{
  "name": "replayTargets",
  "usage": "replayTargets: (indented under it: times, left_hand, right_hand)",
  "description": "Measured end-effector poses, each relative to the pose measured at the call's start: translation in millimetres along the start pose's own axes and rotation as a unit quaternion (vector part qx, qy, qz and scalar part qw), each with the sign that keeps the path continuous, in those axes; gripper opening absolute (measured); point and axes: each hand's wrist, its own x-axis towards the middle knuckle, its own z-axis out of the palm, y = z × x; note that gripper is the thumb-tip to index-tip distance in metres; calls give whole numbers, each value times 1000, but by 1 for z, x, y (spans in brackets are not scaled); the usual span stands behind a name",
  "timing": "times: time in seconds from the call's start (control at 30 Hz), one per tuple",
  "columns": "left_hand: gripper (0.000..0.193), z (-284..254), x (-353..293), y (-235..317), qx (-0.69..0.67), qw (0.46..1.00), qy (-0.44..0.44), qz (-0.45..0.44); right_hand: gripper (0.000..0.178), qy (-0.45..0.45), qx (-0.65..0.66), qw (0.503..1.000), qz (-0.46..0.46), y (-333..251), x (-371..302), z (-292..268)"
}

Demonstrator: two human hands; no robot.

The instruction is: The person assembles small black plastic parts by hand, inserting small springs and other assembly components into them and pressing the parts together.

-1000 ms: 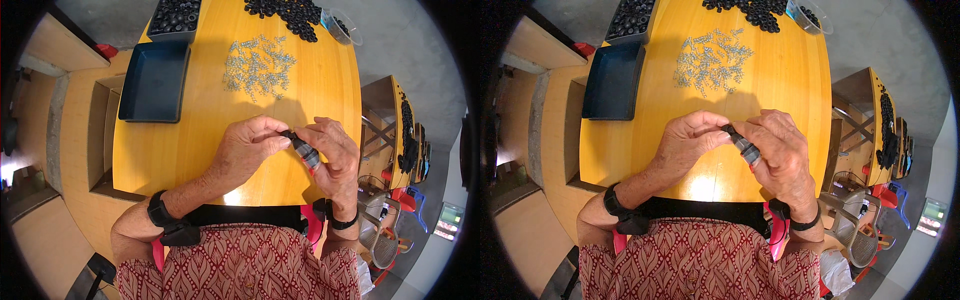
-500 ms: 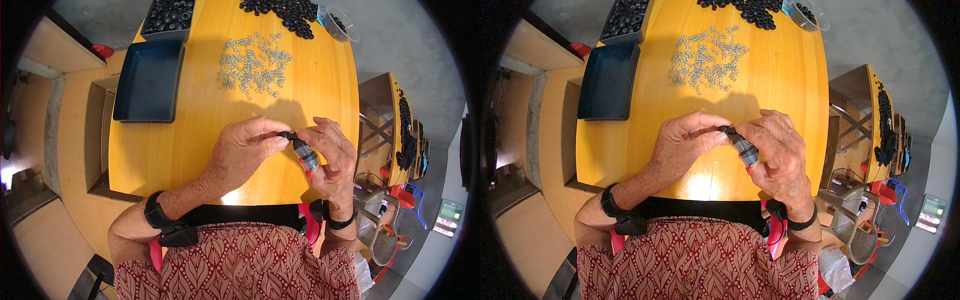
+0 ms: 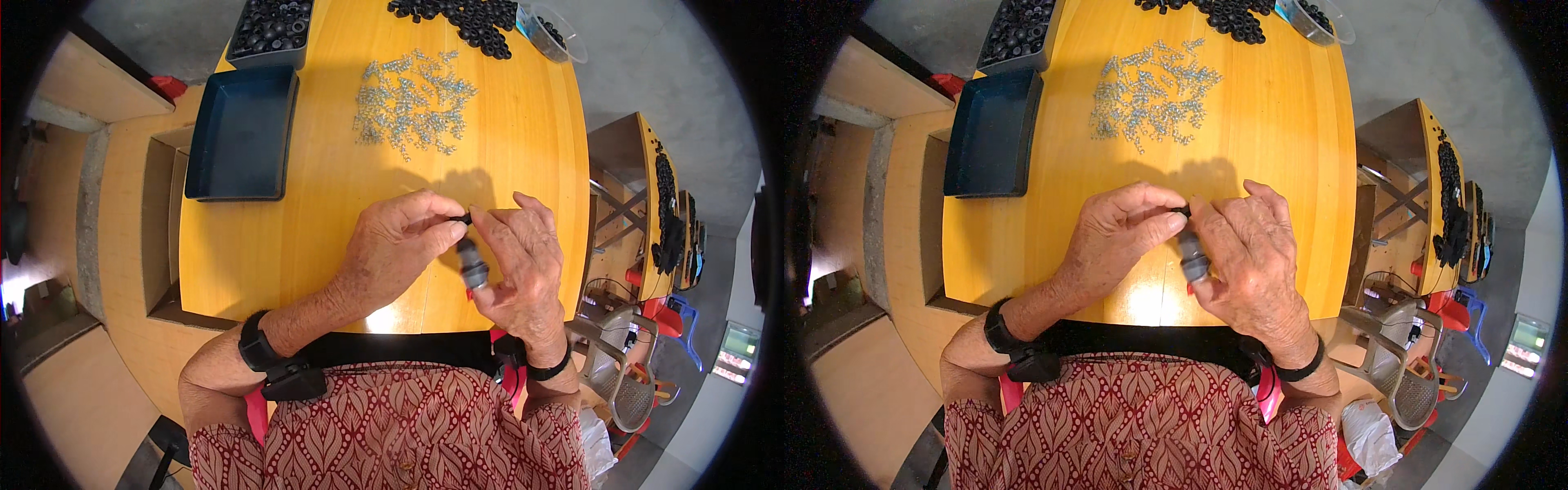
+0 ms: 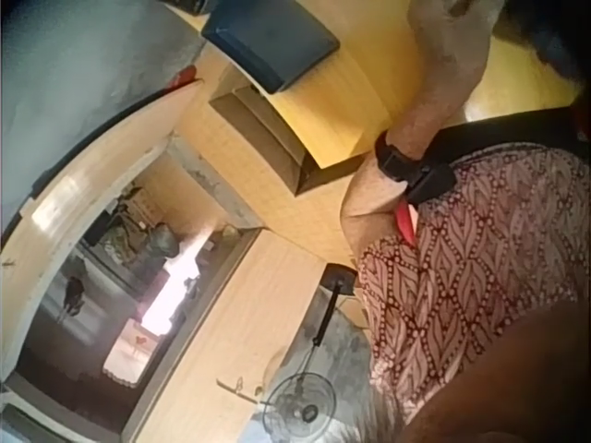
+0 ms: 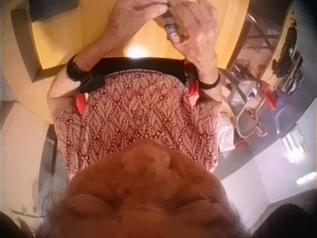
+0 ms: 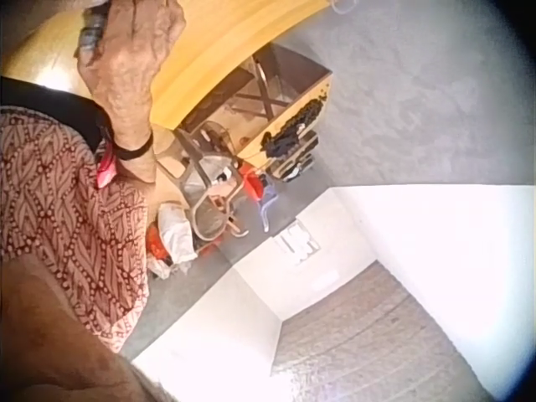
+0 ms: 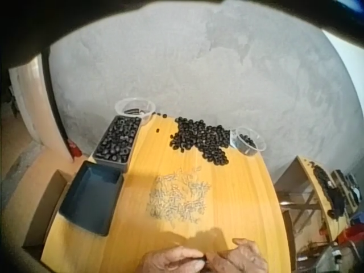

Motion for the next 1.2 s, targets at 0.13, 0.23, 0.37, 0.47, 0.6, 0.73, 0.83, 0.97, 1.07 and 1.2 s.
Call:
replayTargets:
  times: [0.13, 0.23, 0.37, 0.47, 0.6, 0.73, 0.83, 0.97, 1.07, 1.2]
  left_hand:
    - [18, -2, 0, 3, 58, 998, -20, -33]
    - [17, -2, 3, 2, 11, 999, -22, -35]
    - [18, -3, 4, 1, 64, 998, -1, 5]
    - [18, -6, 6, 0, 70, 997, -17, -3]
    - [17, -5, 7, 0, 47, 999, -17, 12]
    - [16, -8, 8, 0, -71, 997, -30, -28]
    - [16, -6, 7, 3, -14, 1000, -14, -13]
    - [17, -7, 7, 5, 61, 998, -9, -15]
    - [19, -8, 6, 9, 107, 993, -19, -34]
    - [26, -8, 10, -2, 105, 994, 13, 25]
  right_hand:
    - [45, 6, -21, 1000, 15, -3, -4, 8]
    - [43, 43, -30, 999, 8, 4, -7, 20]
    - [39, 41, -43, 998, -17, 2, -4, 16]
    - [38, 20, -51, 998, -20, 1, -3, 14]
    - [41, 39, -29, 999, -10, 5, -1, 15]
    - [42, 49, 1, 998, 36, 3, 1, 15]
    - [43, 48, -16, 999, 2, 11, -2, 24]
    - [41, 60, -41, 997, -33, 13, -1, 26]
    - [38, 56, -44, 997, -32, 11, 1, 21]
    - [36, 59, -62, 996, -7, 12, 0, 19]
